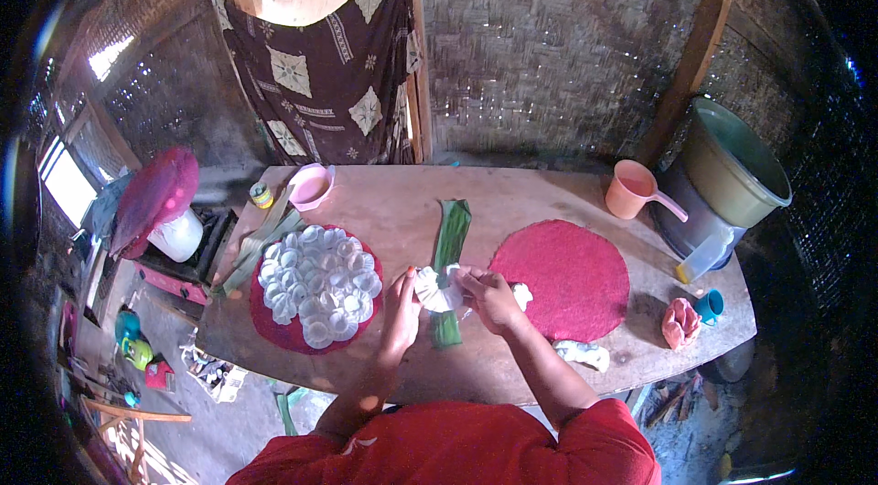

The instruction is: The person repeatedly rolls small pieces of white dough between their palms, places them on a green leaf, and uses a small plastic mold to press and shape them into flower-like forms. The shaped pieces are then placed on a pink mat. The process is repeated continuously throughout the clip.

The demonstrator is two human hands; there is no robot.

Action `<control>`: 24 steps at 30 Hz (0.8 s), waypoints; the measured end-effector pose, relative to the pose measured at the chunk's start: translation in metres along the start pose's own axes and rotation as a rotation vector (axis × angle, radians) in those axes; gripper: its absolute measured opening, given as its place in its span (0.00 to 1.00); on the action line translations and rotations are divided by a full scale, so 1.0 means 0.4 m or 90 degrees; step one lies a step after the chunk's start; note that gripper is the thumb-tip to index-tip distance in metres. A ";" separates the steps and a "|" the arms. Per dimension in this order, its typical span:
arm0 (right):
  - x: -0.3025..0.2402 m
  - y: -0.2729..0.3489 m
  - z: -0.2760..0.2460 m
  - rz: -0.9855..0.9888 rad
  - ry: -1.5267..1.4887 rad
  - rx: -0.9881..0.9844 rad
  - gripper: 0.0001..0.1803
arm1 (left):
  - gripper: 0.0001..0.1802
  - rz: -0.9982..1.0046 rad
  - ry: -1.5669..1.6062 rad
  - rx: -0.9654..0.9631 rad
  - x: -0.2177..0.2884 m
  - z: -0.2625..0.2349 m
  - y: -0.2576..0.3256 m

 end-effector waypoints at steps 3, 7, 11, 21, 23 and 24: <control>-0.089 0.029 0.021 -0.162 0.339 -0.025 0.13 | 0.15 -0.069 -0.125 -0.089 0.044 0.012 0.015; -0.146 0.053 0.041 -0.139 0.338 -0.060 0.11 | 0.15 -0.117 0.052 -0.114 0.066 0.036 0.034; -0.167 0.051 0.034 -0.096 0.299 -0.088 0.13 | 0.17 -0.144 0.084 -0.137 0.041 0.035 0.025; -0.192 0.067 0.034 -0.119 0.328 -0.163 0.21 | 0.22 -0.200 0.204 -0.166 0.058 0.039 0.041; -0.203 0.073 0.043 -0.127 0.347 -0.173 0.23 | 0.22 -0.224 0.197 -0.188 0.071 0.042 0.046; -0.208 0.076 0.047 -0.130 0.360 -0.173 0.24 | 0.22 -0.237 0.191 -0.200 0.074 0.043 0.048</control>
Point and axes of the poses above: each hand's wrist, its own y-axis away from the middle knuckle, its own z-axis out of the palm, x = y × z, the point moved 4 cm from there along -y, towards the middle knuckle, and after that the axes turned 4 degrees about y, right-handed, at the moved point
